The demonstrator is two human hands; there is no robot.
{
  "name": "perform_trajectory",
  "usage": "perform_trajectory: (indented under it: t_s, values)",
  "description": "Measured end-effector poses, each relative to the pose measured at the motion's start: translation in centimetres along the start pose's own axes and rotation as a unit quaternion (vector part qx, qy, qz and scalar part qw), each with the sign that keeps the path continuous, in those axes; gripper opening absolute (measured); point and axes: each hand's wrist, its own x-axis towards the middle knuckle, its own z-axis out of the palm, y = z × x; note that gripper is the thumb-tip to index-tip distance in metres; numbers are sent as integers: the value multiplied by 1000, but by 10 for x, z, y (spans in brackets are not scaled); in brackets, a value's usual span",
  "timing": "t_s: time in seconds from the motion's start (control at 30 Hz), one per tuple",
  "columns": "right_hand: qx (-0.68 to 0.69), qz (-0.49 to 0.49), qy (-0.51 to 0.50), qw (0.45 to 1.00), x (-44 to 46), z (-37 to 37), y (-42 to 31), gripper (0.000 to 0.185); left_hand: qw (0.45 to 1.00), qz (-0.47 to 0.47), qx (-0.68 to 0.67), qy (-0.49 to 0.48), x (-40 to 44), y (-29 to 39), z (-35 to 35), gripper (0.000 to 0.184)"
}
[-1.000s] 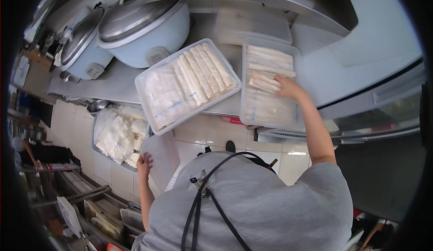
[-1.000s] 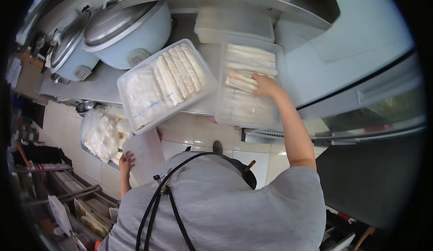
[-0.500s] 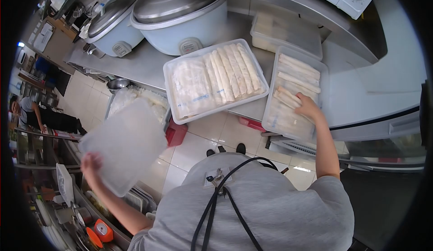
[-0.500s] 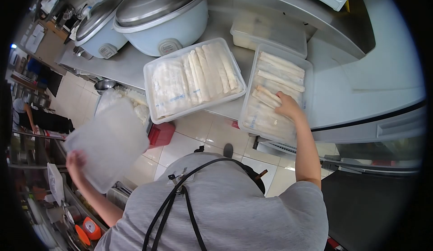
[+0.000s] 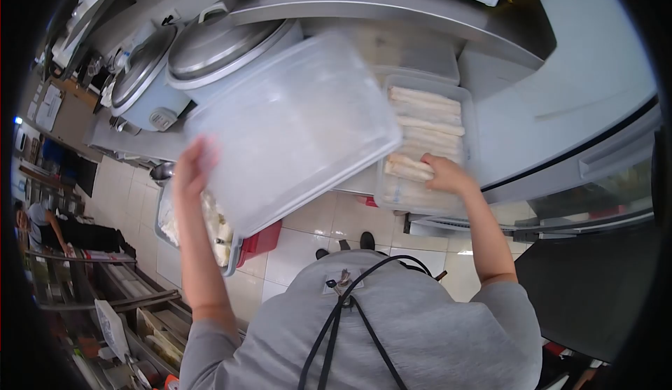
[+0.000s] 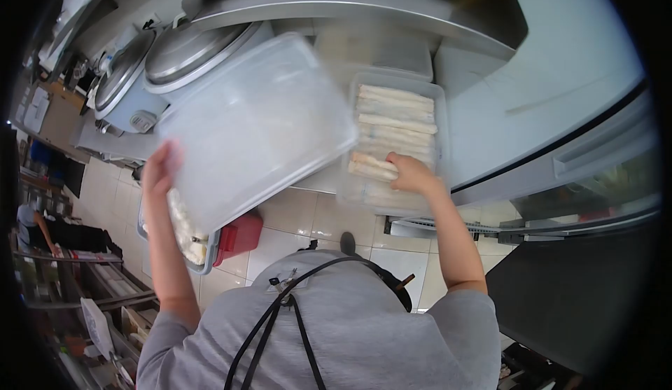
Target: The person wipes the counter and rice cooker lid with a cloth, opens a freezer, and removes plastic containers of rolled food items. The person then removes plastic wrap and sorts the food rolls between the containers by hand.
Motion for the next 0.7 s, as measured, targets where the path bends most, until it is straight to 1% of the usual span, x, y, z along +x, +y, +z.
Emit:
perform_trajectory:
  t_s: [0.03, 0.07, 0.1, 0.17, 0.23, 0.3, 0.37, 0.4, 0.43, 0.47, 0.5, 0.53, 0.57, 0.6, 0.63, 0.67, 0.7]
  values:
    - [3, -12, 4, 1000, -1, 4, 4, 49, 998, -28, -9, -47, 19, -14, 48, 24]
    - [8, -24, 6, 1000, -1, 8, 8, 48, 997, -49, -23, -56, 44, -30, 86, 22]
    - [10, -20, 10, 1000, -1, 12, 13, 48, 995, -63, -75, -25, 60, -44, 129, 20]
    - [5, -50, 29, 998, -1, 22, 20, 46, 992, -101, -67, -46, 110, -72, 182, 21]
    - [-5, -34, 26, 999, -3, 26, 19, 45, 987, -119, -99, -35, 159, -91, 238, 21]
    - [-14, -19, 22, 999, -1, 26, 19, 45, 989, -105, 16, -107, 224, -108, 272, 21]
    - [-24, -16, 23, 999, -4, 28, 18, 45, 995, -70, -10, -67, 272, -126, 304, 28]
    - [-19, -10, 19, 1000, -7, 27, 18, 45, 991, -76, 102, -43, 271, -124, 314, 37]
    - [-23, -16, 9, 1000, -8, 25, 18, 45, 973, -80, 214, -20, 265, -115, 324, 47]
    - [-26, -23, -2, 999, -11, 26, 19, 44, 972, -88, 218, -20, 258, -110, 328, 47]
    - [-22, -20, -6, 1000, -15, 28, 21, 44, 931, 73, 354, -45, 250, -102, 327, 53]
    - [7, -34, -37, 999, -18, 28, 24, 44, 847, 233, 472, -69, 248, -96, 323, 58]
    - [34, -49, -67, 996, -20, 26, 25, 44, 848, 232, 472, -68, 255, -90, 311, 58]
    - [32, -51, -66, 996, -18, 22, 27, 44, 816, 271, 501, -103, 262, -78, 298, 58]
    - [48, -74, -42, 995, -17, 16, 27, 45, 780, 309, 527, -138, 267, -71, 290, 57]
    - [66, -96, -20, 993, -17, 13, 27, 46, 753, 291, 577, -124, 235, -51, 287, 54]
    - [67, -95, -21, 993, -16, 8, 25, 46, 723, 272, 625, -112, 192, -30, 282, 51]
